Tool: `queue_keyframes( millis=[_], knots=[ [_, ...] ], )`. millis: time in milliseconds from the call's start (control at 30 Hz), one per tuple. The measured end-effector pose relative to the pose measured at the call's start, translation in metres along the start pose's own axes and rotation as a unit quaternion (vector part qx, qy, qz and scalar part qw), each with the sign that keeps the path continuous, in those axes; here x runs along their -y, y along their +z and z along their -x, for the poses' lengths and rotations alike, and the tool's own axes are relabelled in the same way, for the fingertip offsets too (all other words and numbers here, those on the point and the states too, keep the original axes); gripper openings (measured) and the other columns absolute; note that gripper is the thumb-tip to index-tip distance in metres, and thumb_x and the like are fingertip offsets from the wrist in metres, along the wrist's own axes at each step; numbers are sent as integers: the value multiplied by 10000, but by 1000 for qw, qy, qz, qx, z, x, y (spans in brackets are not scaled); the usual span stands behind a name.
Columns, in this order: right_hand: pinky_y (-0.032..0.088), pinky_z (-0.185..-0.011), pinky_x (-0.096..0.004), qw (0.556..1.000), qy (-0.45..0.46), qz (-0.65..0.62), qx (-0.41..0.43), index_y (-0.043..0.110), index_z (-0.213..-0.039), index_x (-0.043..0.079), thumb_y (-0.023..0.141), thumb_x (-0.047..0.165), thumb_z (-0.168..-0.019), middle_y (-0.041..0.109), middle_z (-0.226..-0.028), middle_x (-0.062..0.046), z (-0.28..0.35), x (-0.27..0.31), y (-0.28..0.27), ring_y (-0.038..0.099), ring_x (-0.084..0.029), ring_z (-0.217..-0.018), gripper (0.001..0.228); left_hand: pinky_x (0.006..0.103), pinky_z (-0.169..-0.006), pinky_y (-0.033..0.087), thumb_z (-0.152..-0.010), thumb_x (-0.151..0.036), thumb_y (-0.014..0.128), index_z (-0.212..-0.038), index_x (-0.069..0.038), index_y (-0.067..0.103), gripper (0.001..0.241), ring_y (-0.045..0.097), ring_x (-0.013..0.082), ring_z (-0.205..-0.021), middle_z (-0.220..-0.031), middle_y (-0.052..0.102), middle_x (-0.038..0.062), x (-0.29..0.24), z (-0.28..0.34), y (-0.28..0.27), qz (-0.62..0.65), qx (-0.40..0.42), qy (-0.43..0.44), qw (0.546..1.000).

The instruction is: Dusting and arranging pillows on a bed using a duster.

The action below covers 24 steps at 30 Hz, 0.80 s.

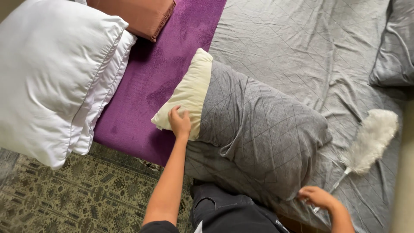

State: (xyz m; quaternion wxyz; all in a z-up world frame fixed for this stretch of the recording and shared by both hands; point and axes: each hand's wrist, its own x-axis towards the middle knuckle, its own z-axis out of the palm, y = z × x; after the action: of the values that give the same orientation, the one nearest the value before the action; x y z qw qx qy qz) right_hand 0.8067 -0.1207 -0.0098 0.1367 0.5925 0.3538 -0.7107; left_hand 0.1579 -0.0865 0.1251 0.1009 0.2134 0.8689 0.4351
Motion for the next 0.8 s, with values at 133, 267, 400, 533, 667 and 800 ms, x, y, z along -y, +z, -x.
queue_keyframes(
  millis=[133,267,400,533,667,800],
  knots=[
    [548,-907,-368,914,-202,246,-250,759,-1095,56,597,440,-964,772,-1049,-108,60,167,2,715,-247,-1003,437,419,-1078,439,-934,-251,657,-1267,-100,611,368,543,319,-1284,-1360,566,129,-39,-44,44,-30,175,144,974],
    [456,-1012,-381,862,-361,180,-307,653,-1278,42,577,429,-957,695,-1259,-141,93,332,30,627,-267,-1202,509,438,-1076,425,-902,-313,676,-1302,-112,590,456,526,341,-1308,-1387,564,135,-69,-97,116,-80,204,185,958],
    [410,-994,-431,805,-363,305,-357,655,-1303,20,608,433,-988,661,-1283,-205,-13,359,-26,562,-363,-1214,521,465,-1098,380,-926,-387,662,-1396,-106,521,565,481,359,-1333,-1464,494,154,-59,-146,180,-146,198,82,966],
    [506,-948,-425,888,-232,259,-300,684,-1138,-36,543,485,-1092,715,-1107,-241,-72,352,-55,642,-360,-1057,541,473,-1144,348,-859,-540,703,-1489,-113,432,807,446,350,-1392,-1515,456,153,-63,-172,201,-203,183,16,962],
    [520,-822,-445,881,-188,279,-333,741,-1074,66,528,495,-1041,717,-948,-216,-37,380,-28,673,-366,-880,480,515,-1130,293,-803,-734,671,-1513,-151,343,976,384,353,-1402,-1494,419,175,-126,-172,190,-299,237,-73,922],
    [484,-760,-434,789,-455,280,-305,653,-1019,26,548,475,-1050,682,-908,-203,-82,357,-52,631,-351,-853,463,487,-1093,342,-822,-735,641,-1398,-131,469,852,500,336,-1320,-1366,572,155,-104,-177,217,-327,239,-63,912]
  ],
)
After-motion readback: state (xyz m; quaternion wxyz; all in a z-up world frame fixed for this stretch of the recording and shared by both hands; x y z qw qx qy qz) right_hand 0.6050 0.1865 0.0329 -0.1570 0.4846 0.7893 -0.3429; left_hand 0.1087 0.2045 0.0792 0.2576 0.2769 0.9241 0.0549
